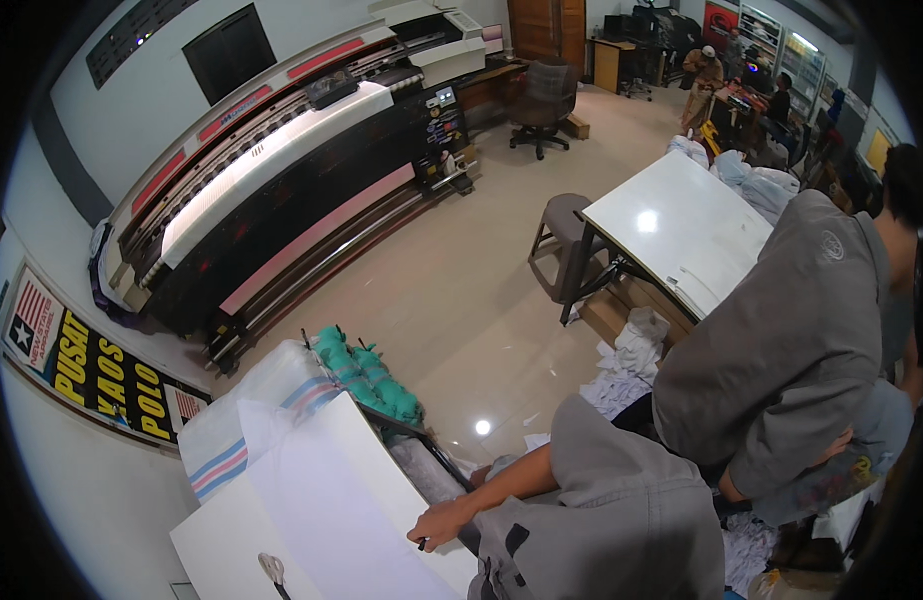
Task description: The person retrieves a white fabric sheet from a green rack, unfolds it on a table, and uses a ruler and marker to draw straight lines. They then use scissors to cut the fabric along the marked lines.
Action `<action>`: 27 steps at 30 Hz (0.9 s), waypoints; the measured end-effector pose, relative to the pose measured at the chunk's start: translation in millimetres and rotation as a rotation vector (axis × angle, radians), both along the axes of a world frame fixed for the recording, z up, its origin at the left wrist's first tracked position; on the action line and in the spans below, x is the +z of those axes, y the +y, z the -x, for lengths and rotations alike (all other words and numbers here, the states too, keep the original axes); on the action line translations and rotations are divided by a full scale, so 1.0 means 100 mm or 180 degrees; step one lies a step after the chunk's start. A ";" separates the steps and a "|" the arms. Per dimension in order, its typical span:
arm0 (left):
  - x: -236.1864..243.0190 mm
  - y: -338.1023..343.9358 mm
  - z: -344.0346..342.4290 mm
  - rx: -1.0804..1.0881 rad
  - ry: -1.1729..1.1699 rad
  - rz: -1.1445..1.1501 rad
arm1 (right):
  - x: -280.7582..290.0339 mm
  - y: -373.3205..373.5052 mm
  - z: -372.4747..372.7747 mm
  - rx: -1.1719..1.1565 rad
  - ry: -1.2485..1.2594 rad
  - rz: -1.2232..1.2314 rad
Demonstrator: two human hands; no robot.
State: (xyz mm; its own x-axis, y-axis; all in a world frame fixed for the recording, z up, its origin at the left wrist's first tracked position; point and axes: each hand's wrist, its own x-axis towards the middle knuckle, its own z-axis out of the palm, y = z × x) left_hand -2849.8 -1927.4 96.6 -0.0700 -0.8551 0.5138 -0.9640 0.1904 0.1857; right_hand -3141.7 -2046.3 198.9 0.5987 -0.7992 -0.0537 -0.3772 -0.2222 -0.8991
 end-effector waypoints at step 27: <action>0.11 0.57 -0.59 0.0442 0.0277 -0.0194 | -1.04 0.06 -0.24 0.0919 0.0503 0.0764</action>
State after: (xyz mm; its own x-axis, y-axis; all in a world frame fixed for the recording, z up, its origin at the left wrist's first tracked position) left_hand -2790.8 -1870.9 107.5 0.0936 -0.8832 0.4596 -0.9601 0.0422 0.2766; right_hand -3117.6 -2040.7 95.3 0.7996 -0.6005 0.0046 -0.3981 -0.5358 -0.7446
